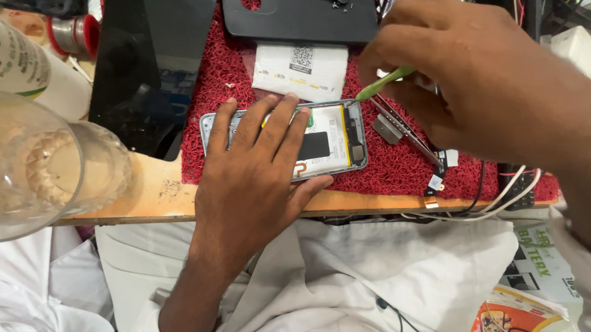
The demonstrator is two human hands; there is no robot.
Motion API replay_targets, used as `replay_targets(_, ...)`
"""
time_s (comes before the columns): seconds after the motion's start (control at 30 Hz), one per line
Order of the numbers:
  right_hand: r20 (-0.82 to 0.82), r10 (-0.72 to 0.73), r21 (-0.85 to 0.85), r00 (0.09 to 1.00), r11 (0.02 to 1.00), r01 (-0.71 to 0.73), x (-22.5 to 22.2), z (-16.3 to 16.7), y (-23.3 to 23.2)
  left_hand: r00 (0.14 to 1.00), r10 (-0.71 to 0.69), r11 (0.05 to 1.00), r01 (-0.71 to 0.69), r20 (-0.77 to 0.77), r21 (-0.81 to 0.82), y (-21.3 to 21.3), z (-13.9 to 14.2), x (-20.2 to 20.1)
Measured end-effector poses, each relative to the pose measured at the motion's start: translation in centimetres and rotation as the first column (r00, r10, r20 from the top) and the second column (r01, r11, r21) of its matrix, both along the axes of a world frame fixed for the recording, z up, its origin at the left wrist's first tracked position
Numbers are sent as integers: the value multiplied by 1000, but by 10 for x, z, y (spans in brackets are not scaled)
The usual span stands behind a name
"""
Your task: The person disassembles a smartphone by removing screws and prying open the casing. They then use a green plastic tool to separate the screen from the frame and disconnect internal components.
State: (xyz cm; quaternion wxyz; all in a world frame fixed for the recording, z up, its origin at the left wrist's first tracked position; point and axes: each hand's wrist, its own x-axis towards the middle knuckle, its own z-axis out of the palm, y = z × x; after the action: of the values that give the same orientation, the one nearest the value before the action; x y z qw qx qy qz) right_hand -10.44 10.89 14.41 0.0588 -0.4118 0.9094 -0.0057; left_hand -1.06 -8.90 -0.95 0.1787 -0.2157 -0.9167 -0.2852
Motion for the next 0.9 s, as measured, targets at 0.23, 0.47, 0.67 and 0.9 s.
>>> replay_targets(0.23, 23, 19, -87, 1000, 996, -17, 7, 0, 4, 1000, -4, 1000, 4, 2, 3, 1, -1, 0)
replay_targets(0.47, -34, -98, -34, 995, 995, 97, 8, -6, 15, 1000, -1, 1000, 1, -12, -8, 1, -1, 1)
replay_targets(0.67, -42, -305, 107, 951, 945, 308, 9, 1, 0, 1000, -1, 1000, 1, 7, 3, 3, 1, 1)
replay_targets(0.9, -60, -167, 7, 984, 986, 168, 11, 4, -1, 1000, 0, 1000, 0, 12, 2, 4, 2, 1)
